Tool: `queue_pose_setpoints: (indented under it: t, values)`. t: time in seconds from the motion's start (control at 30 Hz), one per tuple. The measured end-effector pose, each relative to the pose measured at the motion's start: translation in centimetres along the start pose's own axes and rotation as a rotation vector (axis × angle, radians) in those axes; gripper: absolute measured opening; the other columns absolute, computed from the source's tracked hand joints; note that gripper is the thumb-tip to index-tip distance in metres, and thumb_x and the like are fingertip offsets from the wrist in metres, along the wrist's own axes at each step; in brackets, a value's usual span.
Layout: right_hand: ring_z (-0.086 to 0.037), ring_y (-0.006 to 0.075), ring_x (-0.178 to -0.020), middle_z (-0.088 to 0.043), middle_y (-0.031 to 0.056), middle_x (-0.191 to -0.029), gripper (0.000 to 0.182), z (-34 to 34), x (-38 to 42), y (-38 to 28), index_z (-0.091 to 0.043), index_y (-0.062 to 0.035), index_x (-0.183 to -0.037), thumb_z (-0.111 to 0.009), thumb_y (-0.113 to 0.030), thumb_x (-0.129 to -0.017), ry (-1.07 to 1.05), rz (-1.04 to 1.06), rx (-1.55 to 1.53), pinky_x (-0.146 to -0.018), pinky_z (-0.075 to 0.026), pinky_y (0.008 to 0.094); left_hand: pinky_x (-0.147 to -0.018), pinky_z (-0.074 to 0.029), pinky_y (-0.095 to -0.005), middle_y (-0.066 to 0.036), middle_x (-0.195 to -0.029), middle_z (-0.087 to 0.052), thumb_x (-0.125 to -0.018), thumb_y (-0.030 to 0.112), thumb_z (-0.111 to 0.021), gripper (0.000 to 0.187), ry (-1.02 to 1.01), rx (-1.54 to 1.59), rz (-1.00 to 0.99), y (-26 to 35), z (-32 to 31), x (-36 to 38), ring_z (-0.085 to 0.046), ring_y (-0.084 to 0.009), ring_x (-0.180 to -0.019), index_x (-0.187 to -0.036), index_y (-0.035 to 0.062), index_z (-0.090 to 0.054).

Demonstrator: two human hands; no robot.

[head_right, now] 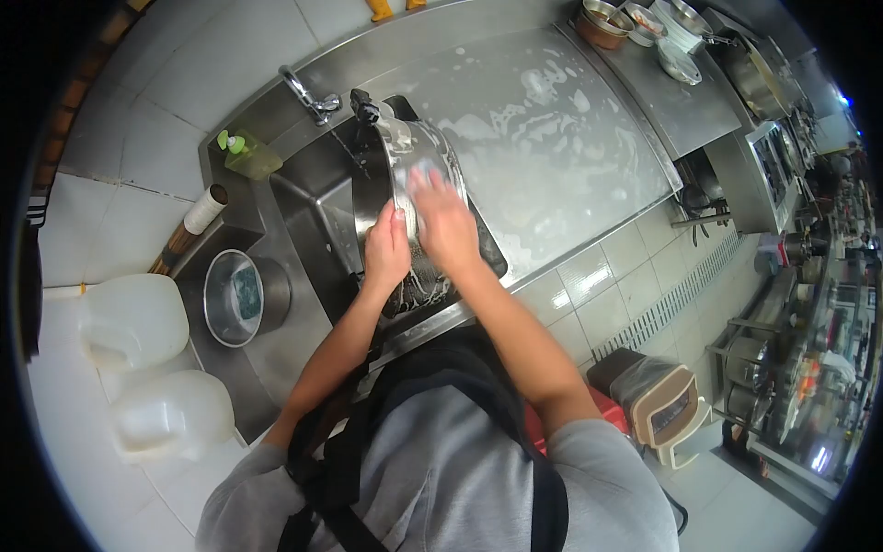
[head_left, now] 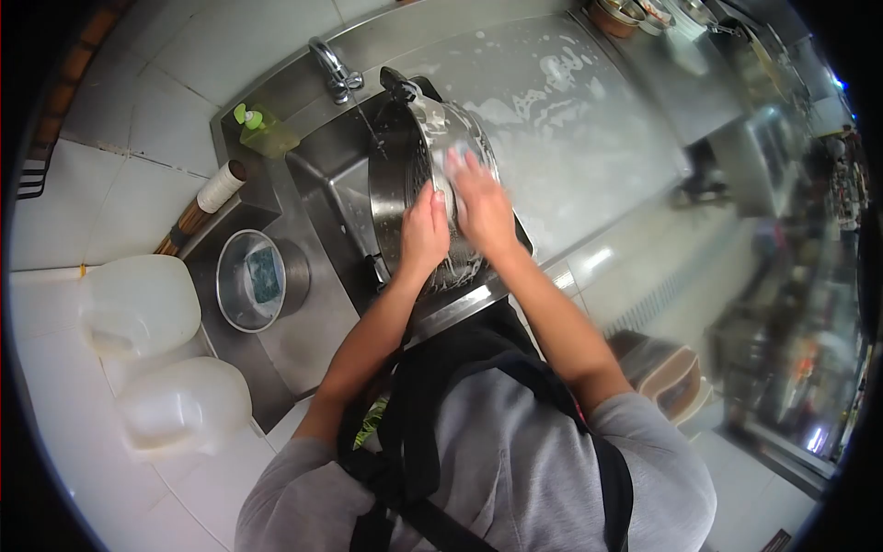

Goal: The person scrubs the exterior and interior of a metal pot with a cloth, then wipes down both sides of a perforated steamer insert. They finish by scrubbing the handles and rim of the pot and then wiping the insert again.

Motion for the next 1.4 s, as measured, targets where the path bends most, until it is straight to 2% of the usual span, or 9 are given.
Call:
queue_pose_setpoints:
  t: [0.13,0.37,0.6,0.73,0.8,0.93,1.0,1.13,1.4]
  values:
    - [-0.053,0.0388,-0.122,-0.059,0.0146,-0.131,0.047,1.7,7.1,-1.4,-0.059,-0.0023,-0.124,-0.057,0.004,-0.077,-0.093,0.026,-0.045,-0.102,-0.044,0.0476,-0.068,-0.046,-0.0541,-0.028,-0.088,-0.063,-0.099,0.020,-0.044,0.030,0.013,0.042,0.020,-1.7,-1.0,0.3,-0.061,-0.0484,-0.082,-0.115,-0.0014,-0.056]
    - [-0.052,0.0399,-0.123,-0.057,0.0150,-0.133,0.043,-1.1,-3.0,1.8,-0.058,-0.0025,-0.125,-0.055,-0.002,-0.082,0.000,0.029,-0.051,-0.102,-0.043,0.0490,-0.069,-0.046,-0.0548,-0.028,-0.089,-0.063,-0.099,0.019,-0.042,0.028,-0.078,-0.022,0.037,-0.8,-0.9,0.5,-0.060,-0.0490,-0.082,-0.117,0.0007,-0.053]
    - [-0.050,0.0382,-0.127,-0.056,0.0154,-0.135,0.044,1.3,9.0,-0.5,-0.061,-0.0041,-0.121,-0.057,0.005,-0.078,-0.075,-0.029,-0.074,-0.105,-0.041,0.0483,-0.068,-0.047,-0.0528,-0.027,-0.086,-0.064,-0.096,0.016,-0.046,0.020,-0.109,0.053,0.069,-1.3,-1.1,0.3,-0.061,-0.0486,-0.082,-0.108,0.0012,-0.053]
    - [-0.053,0.0393,-0.123,-0.059,0.0180,-0.129,0.036,5.0,7.9,0.6,-0.063,-0.0034,-0.119,-0.055,0.004,-0.084,-0.142,-0.064,-0.216,-0.102,-0.044,0.0433,-0.063,-0.046,-0.0524,-0.024,-0.076,-0.062,-0.093,0.014,-0.052,0.016,-0.103,0.080,0.026,-2.0,-2.7,0.9,-0.061,-0.0468,-0.072,-0.103,0.0011,-0.052]
    - [-0.066,0.0304,-0.104,-0.069,0.0137,-0.110,0.022,6.8,6.3,2.2,-0.065,-0.0017,-0.109,-0.054,0.002,-0.091,0.018,-0.487,-0.283,-0.090,-0.049,0.0337,-0.062,-0.045,-0.0526,-0.024,-0.075,-0.062,-0.093,0.014,-0.053,0.016,-0.132,0.077,0.056,-1.5,-2.8,0.9,-0.061,-0.0464,-0.072,-0.102,0.0010,-0.052]
    - [-0.064,0.0142,-0.083,-0.068,0.0052,-0.091,0.009,8.0,2.4,6.3,-0.065,-0.0024,-0.099,-0.057,-0.004,-0.094,0.164,-0.680,-0.594,-0.074,-0.049,0.0265,-0.062,-0.045,-0.0548,-0.023,-0.072,-0.063,-0.093,0.019,-0.054,0.019,-0.202,-0.012,0.092,-2.0,-4.0,0.9,-0.061,-0.0464,-0.070,-0.098,0.0016,-0.052]
    - [-0.056,0.0066,-0.076,-0.061,-0.0022,-0.082,0.005,7.7,0.4,6.3,-0.062,-0.0039,-0.094,-0.065,-0.007,-0.091,0.244,-0.761,-1.098,-0.068,-0.045,0.0241,-0.062,-0.045,-0.0554,-0.023,-0.072,-0.063,-0.093,0.021,-0.054,0.020,-0.222,-0.046,0.097,-2.2,-5.0,0.9,-0.061,-0.0466,-0.069,-0.097,0.0019,-0.052]
    - [-0.057,0.0053,-0.069,-0.064,-0.0003,-0.082,0.017,7.0,-1.3,7.7,-0.059,-0.0055,-0.095,-0.070,0.001,-0.084,0.102,-0.697,-0.969,-0.064,-0.047,0.0216,-0.064,-0.045,-0.0567,-0.024,-0.072,-0.063,-0.093,0.023,-0.054,0.021,-0.202,-0.129,0.075,-2.2,-6.6,0.9,-0.060,-0.0474,-0.069,-0.097,0.0023,-0.052]
    - [-0.061,0.0108,-0.077,-0.066,0.0045,-0.084,0.023,4.3,-6.0,13.6,-0.058,-0.0031,-0.097,-0.074,-0.005,-0.081,-0.183,-0.545,-0.958,-0.068,-0.049,0.0275,-0.069,-0.044,-0.0568,-0.026,-0.079,-0.063,-0.093,0.022,-0.053,0.023,-0.075,-0.196,0.160,-1.8,-7.7,0.5,-0.060,-0.0479,-0.076,-0.100,0.0003,-0.052]
Point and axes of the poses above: each hand's wrist, its own x-axis away from the middle knuckle, its own z-axis out of the back of the hand, y = z × x, the point moved 1 cm from there along -x, towards the middle knuckle
